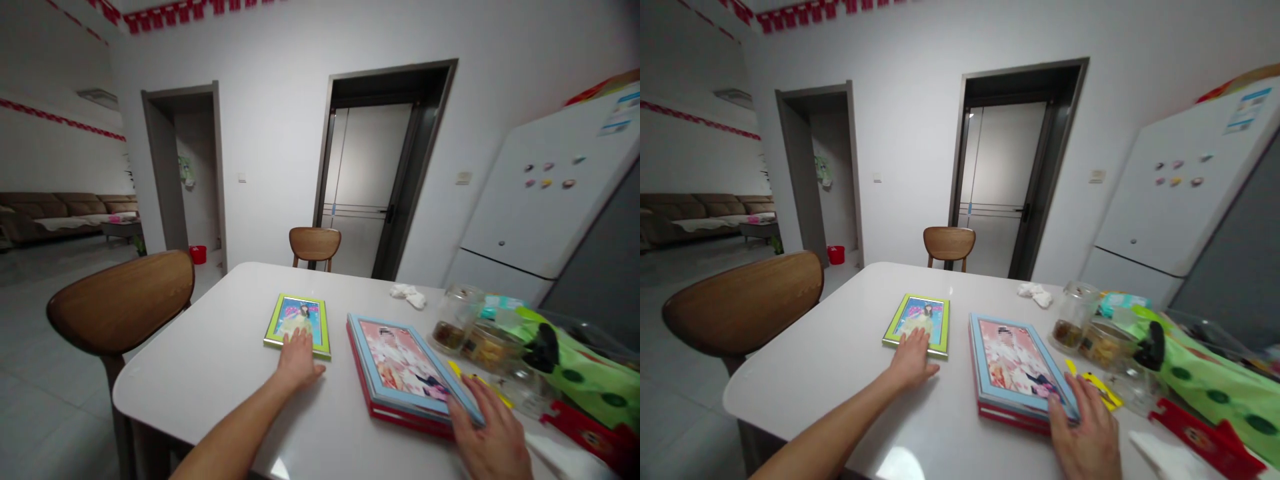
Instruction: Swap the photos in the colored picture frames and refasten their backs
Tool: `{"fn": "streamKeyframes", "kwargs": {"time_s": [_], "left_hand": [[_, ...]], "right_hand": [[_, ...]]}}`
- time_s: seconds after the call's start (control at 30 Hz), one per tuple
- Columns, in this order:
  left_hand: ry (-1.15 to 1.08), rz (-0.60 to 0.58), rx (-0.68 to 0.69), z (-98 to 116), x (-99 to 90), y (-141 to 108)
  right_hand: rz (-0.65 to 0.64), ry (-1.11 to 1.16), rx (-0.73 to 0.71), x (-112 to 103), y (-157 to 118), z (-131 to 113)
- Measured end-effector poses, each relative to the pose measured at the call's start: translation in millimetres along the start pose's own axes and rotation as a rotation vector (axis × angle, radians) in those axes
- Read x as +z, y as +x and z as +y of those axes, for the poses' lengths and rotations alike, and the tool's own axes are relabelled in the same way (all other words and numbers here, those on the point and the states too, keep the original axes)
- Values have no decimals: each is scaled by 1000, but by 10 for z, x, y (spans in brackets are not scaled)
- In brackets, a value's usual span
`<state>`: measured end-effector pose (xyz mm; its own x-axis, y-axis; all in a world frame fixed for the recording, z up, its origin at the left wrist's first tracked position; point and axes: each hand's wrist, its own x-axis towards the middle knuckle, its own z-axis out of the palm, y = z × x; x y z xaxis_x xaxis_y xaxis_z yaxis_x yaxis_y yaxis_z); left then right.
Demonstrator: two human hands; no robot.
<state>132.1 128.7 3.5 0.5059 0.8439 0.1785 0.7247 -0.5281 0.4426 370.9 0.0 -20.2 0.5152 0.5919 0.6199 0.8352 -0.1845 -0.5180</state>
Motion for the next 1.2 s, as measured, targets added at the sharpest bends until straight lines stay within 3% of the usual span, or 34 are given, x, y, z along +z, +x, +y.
{"fn": "streamKeyframes", "kwargs": {"time_s": [0.03,0.1,0.2,0.3,0.4,0.53,0.63,0.77,0.9,1.03,1.2], "left_hand": [[39,-7,-9,-88,-45,-4],[101,-25,-12,-178,-105,-74],[166,-36,0,-124,-154,-360],[224,-21,37,-4,-172,-802],[214,-62,113,25,-117,-1192],[106,-82,202,-24,32,-1380],[-49,-17,231,34,-16,-1358],[-412,199,91,185,-387,-1344],[-859,381,-94,120,-635,-1388],[-973,393,-200,-152,-499,-1500],[-581,326,-289,-434,-209,-1730]], "right_hand": [[33,23,-81,-10,-83,-130],[-25,135,-199,11,-277,-415],[-258,258,-337,181,-565,-755],[-433,276,-251,439,-767,-882],[-470,319,-156,602,-862,-900],[-490,433,-24,530,-852,-966],[-503,536,104,358,-764,-1061],[-523,603,154,235,-636,-1241],[-604,597,30,342,-641,-1471],[-664,509,-153,512,-758,-1610],[-721,332,-362,583,-836,-1588]]}}
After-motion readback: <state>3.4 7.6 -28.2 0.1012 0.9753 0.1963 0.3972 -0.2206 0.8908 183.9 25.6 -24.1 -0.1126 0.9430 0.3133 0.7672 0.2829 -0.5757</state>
